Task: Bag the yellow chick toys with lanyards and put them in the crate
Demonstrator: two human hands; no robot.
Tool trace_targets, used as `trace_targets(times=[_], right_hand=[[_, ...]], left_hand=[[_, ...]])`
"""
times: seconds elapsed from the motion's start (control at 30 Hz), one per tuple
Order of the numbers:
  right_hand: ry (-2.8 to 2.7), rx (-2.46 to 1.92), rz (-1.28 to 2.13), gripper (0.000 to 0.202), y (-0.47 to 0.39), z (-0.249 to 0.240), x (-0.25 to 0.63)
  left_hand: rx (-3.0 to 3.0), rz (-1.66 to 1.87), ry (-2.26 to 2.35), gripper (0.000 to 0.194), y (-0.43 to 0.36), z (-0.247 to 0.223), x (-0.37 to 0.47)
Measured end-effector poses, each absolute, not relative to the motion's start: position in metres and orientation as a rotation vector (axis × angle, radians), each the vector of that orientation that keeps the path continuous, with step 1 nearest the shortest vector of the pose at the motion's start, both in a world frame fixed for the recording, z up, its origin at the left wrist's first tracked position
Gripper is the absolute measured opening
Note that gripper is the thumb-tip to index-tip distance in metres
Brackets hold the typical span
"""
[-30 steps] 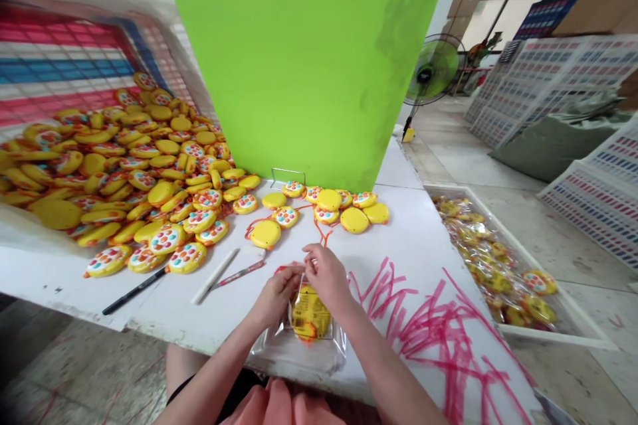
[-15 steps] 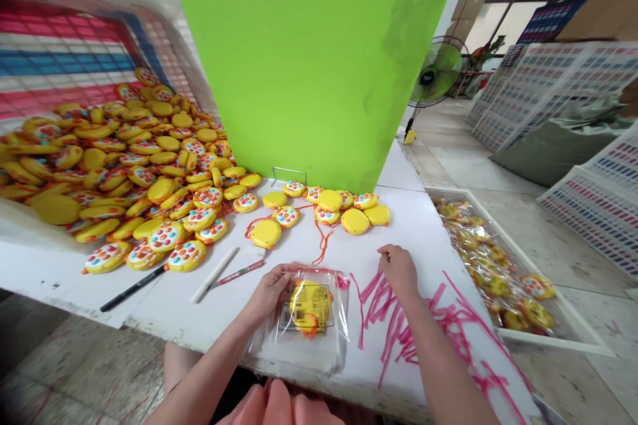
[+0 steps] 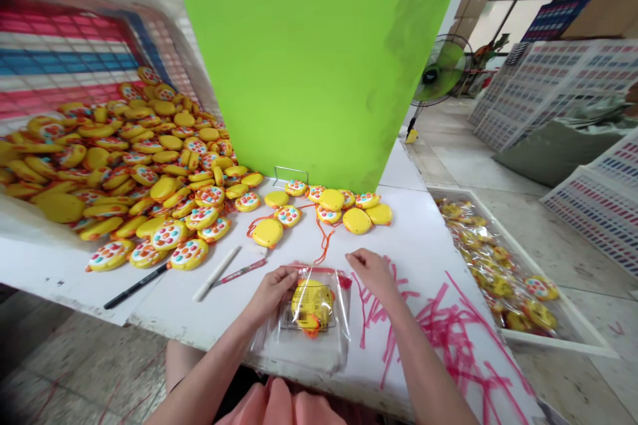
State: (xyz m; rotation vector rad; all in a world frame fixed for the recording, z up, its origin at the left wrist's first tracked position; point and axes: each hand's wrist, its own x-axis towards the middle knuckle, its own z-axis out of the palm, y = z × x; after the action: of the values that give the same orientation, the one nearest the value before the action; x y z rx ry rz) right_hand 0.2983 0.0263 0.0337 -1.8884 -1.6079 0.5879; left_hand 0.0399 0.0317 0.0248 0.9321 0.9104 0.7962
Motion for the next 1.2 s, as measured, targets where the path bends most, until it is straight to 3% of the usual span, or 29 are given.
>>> trace_targets(times=[0.1,0.17,0.4,0.63,0.87,0.97,1.13,1.2], right_hand=[[-1.502,-1.65,1.136,0.026,0.02,0.033,0.271],[-1.364,-1.553,1.309,0.022,0.018,0.034,0.262],[-1.125,-1.475,1.372,0.033,0.009,0.035,0.277],[-1.011,-1.446,1.385,0.01,0.008,0.026,0.281],[-1.216,-1.468,1.355,0.044,0.009,0.04,0.275],[-1.193,-1.551,1.102,0.05,0.007,0.052,0.305],[-0.769,-1.585,0.036,0.048,0.01,0.068,0.376],[-0.76,-1.507,-0.115,0.049,0.021,0.065,0.387]], left_hand=[[0.915,0.8,0.9,0.036,0.033,0.023,0.039],[0.896,0.794,0.876,0.035,0.033,0.024,0.038],[0.816,0.753,0.827,0.042,0.034,0.03,0.035],[0.817,0.812,0.885,0.004,0.036,0.023,0.032],[0.904,0.831,0.972,0.026,0.032,0.024,0.036],[0.976,0.746,1.058,0.029,0.031,0.024,0.04],[1.509,0.662,1.21,0.009,0.027,0.02,0.048],[1.812,0.594,1.255,0.015,0.024,0.025,0.052]])
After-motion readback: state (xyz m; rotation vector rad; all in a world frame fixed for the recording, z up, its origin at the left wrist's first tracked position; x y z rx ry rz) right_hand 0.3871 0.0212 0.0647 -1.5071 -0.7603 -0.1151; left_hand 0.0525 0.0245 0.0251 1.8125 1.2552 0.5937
